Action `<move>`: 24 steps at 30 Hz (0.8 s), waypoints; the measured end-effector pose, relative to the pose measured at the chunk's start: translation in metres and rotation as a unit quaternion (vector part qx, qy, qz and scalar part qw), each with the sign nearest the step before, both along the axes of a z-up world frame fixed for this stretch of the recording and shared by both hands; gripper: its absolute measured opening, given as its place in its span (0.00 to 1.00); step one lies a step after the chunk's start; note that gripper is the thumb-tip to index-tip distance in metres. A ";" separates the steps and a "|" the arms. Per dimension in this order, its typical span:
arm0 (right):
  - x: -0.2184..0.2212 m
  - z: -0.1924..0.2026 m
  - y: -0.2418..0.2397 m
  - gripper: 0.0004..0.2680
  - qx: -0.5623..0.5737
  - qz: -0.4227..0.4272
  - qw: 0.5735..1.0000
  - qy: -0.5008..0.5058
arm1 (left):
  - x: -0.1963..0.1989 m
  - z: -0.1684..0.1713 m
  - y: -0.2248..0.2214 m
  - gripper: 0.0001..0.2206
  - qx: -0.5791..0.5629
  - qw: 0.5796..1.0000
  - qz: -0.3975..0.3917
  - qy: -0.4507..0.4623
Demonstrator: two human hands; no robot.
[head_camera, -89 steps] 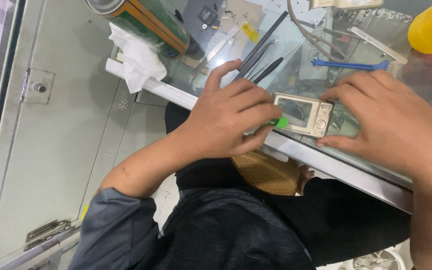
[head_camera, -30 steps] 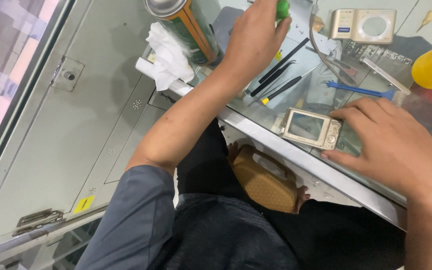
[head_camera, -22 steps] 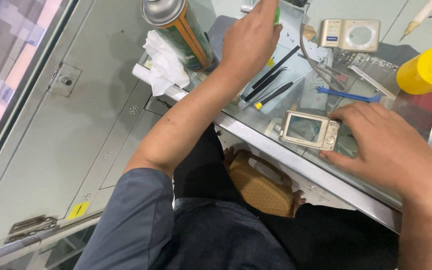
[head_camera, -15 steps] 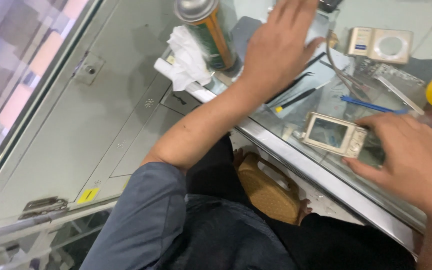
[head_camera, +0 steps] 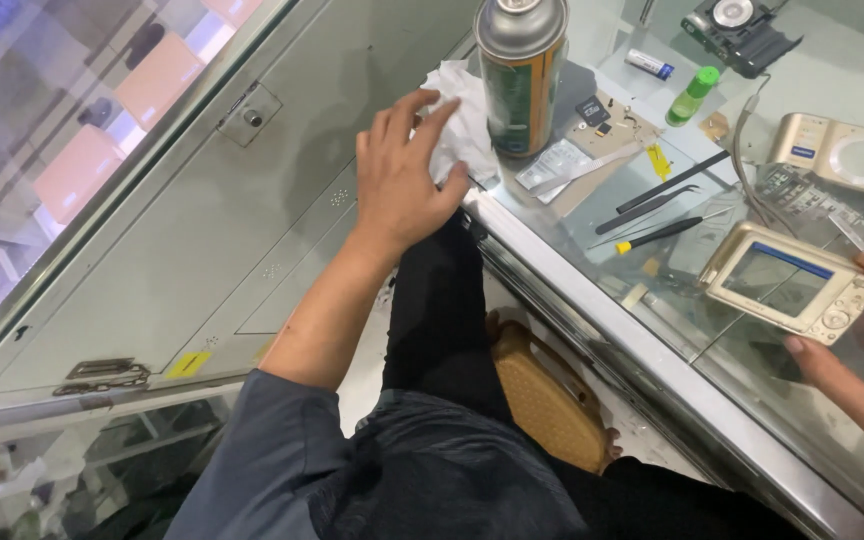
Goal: Cleaning and inspecting camera components before final assembly on a repair bench.
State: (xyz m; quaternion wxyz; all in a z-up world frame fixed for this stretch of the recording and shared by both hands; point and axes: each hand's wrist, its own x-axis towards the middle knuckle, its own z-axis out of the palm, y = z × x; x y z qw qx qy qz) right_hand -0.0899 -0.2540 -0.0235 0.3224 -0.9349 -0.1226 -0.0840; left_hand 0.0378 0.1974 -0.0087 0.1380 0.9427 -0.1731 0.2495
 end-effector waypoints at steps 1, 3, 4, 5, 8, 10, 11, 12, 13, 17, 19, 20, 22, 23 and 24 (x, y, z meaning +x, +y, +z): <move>-0.001 0.000 0.000 0.31 0.013 -0.001 1.000 -0.007 | 0.005 0.004 0.000 0.32 -0.002 0.998 0.046 0.053; -0.003 0.002 0.002 0.31 0.021 -0.005 1.000 -0.016 | 0.018 0.005 -0.001 0.44 -0.008 0.991 0.087 0.106; -0.004 0.003 0.004 0.30 0.037 -0.016 0.999 -0.018 | 0.025 0.001 -0.002 0.46 0.021 0.987 0.109 0.112; -0.005 0.003 0.005 0.30 0.054 -0.026 0.998 -0.019 | 0.032 -0.003 -0.003 0.49 0.052 0.983 0.131 0.119; -0.008 0.018 0.014 0.30 0.053 0.003 0.997 -0.056 | 0.051 -0.015 -0.007 0.37 0.063 0.982 0.128 0.121; -0.004 0.035 0.030 0.29 0.074 0.016 0.995 -0.060 | 0.056 -0.020 -0.003 0.23 0.042 0.990 0.111 0.079; -0.009 0.042 0.036 0.28 0.098 0.026 0.993 -0.062 | 0.060 -0.025 -0.008 0.12 0.025 0.995 0.092 0.042; -0.006 0.042 0.044 0.28 0.095 0.008 0.994 -0.059 | 0.046 -0.019 0.000 0.12 0.024 0.996 0.074 0.046; -0.003 0.044 0.048 0.26 0.180 0.053 0.981 -0.051 | 0.037 -0.014 0.003 0.12 -0.009 0.996 0.087 -0.012; 0.011 0.051 0.052 0.21 0.307 0.102 0.946 -0.033 | -0.034 0.037 -0.008 0.14 -0.138 0.979 0.050 -0.139; 0.020 0.049 0.048 0.21 0.299 0.100 0.947 -0.056 | -0.053 0.049 -0.034 0.15 -0.218 0.969 -0.051 -0.103; 0.026 0.048 0.048 0.20 0.293 0.111 0.947 -0.076 | -0.064 0.056 -0.044 0.17 -0.289 0.945 -0.141 -0.068; 0.034 0.043 0.051 0.23 0.327 0.086 0.938 -0.075 | -0.041 0.047 -0.086 0.15 -0.336 0.916 -0.217 -0.008; 0.039 0.041 0.052 0.26 0.365 0.065 0.926 -0.068 | -0.032 0.042 -0.107 0.13 -0.377 0.879 -0.285 0.055; 0.041 0.039 0.050 0.26 0.360 0.066 0.928 -0.070 | -0.016 0.039 -0.124 0.13 -0.380 0.878 -0.286 0.051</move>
